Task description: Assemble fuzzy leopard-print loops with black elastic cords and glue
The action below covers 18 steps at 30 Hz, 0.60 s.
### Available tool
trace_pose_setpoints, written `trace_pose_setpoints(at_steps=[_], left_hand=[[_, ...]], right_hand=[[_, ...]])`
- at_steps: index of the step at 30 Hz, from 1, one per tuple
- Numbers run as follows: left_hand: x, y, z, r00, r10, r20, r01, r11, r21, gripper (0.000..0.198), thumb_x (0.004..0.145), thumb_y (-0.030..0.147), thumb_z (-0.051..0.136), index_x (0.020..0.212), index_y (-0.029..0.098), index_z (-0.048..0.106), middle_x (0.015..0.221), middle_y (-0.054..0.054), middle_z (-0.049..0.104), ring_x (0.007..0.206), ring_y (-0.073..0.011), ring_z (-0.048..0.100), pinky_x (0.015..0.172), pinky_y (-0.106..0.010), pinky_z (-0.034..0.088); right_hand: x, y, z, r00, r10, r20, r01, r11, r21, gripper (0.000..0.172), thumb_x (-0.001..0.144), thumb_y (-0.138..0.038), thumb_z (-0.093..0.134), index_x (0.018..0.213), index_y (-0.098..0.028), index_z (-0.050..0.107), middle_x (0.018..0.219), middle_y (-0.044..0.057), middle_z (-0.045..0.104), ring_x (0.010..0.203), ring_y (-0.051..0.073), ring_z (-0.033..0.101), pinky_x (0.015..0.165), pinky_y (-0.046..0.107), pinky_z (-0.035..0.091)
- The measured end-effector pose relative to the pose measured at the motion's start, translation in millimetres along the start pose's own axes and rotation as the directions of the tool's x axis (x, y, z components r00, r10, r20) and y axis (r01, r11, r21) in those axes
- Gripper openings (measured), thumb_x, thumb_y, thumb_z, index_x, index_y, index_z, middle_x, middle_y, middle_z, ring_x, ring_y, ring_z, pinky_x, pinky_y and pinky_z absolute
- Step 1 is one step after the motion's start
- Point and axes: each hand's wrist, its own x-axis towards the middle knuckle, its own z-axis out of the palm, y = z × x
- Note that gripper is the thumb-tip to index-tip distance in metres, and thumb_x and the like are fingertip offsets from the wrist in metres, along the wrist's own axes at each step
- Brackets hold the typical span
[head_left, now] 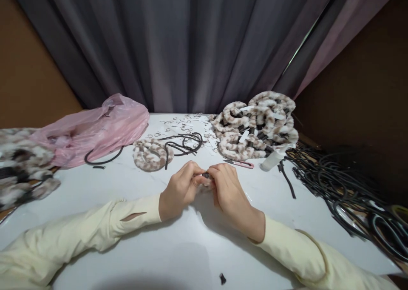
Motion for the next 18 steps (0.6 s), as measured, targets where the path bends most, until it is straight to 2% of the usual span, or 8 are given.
trace_pose_setpoints(at_steps=[3, 6, 9, 12, 15, 18], left_hand=[[4, 7, -2.6, 0.975, -0.220, 0.026, 0.221, 0.974, -0.050, 0.015, 0.091, 0.023, 0.041, 0.077, 0.018, 0.045, 0.068, 0.001, 0.052, 0.060, -0.0101, 0.051, 0.057, -0.021, 0.040], [8, 12, -3.5, 0.938, -0.341, 0.065, 0.344, 0.937, -0.052, 0.021, 0.091, 0.028, 0.040, 0.072, 0.018, 0.043, 0.066, 0.002, 0.054, 0.059, -0.0100, 0.050, 0.058, -0.021, 0.039], [7, 13, -2.5, 0.930, -0.357, 0.087, 0.361, 0.932, -0.042, 0.025, 0.092, 0.033, 0.036, 0.072, 0.019, 0.040, 0.065, 0.002, 0.050, 0.058, -0.0104, 0.046, 0.057, -0.022, 0.038], [2, 11, -0.6, 0.941, -0.321, 0.107, 0.329, 0.942, -0.064, 0.020, 0.090, 0.036, 0.041, 0.079, 0.019, 0.041, 0.071, 0.001, 0.050, 0.061, -0.0108, 0.046, 0.058, -0.023, 0.039], [-2, 7, 0.6, 0.948, -0.303, 0.099, 0.312, 0.945, -0.098, 0.017, 0.088, 0.034, 0.044, 0.081, 0.019, 0.042, 0.074, 0.001, 0.050, 0.060, -0.0103, 0.046, 0.057, -0.023, 0.038], [-2, 7, 0.1, 0.936, -0.339, 0.093, 0.349, 0.929, -0.123, 0.018, 0.089, 0.032, 0.043, 0.077, 0.019, 0.043, 0.071, 0.002, 0.051, 0.057, -0.0099, 0.044, 0.056, -0.023, 0.035]], right_hand=[[2, 2, -2, 0.999, -0.043, 0.018, 0.045, 0.995, -0.094, 0.018, 0.090, -0.008, 0.034, 0.102, -0.009, 0.047, 0.086, 0.010, 0.052, 0.078, 0.020, 0.040, 0.071, 0.034, 0.035], [3, 3, -2, 0.999, -0.039, 0.016, 0.041, 0.988, -0.146, 0.019, 0.089, -0.007, 0.033, 0.096, -0.010, 0.051, 0.080, 0.009, 0.051, 0.074, 0.021, 0.039, 0.067, 0.033, 0.034], [1, 2, -1, 1.000, -0.014, 0.015, 0.016, 0.990, -0.143, 0.020, 0.088, -0.006, 0.033, 0.090, -0.010, 0.053, 0.075, 0.008, 0.050, 0.071, 0.021, 0.038, 0.063, 0.033, 0.033], [-1, 1, 0, 1.000, -0.012, 0.004, 0.012, 0.991, -0.132, 0.022, 0.087, -0.006, 0.033, 0.090, -0.009, 0.054, 0.074, 0.008, 0.050, 0.070, 0.021, 0.038, 0.062, 0.033, 0.032], [-1, 1, 0, 1.000, -0.026, -0.005, 0.025, 0.992, -0.126, 0.023, 0.088, -0.006, 0.031, 0.091, -0.009, 0.054, 0.075, 0.009, 0.051, 0.071, 0.020, 0.038, 0.062, 0.032, 0.032], [0, 2, -1, 0.999, -0.047, -0.004, 0.045, 0.989, -0.144, 0.025, 0.089, -0.008, 0.030, 0.090, -0.009, 0.055, 0.074, 0.009, 0.052, 0.070, 0.020, 0.039, 0.063, 0.032, 0.032]])
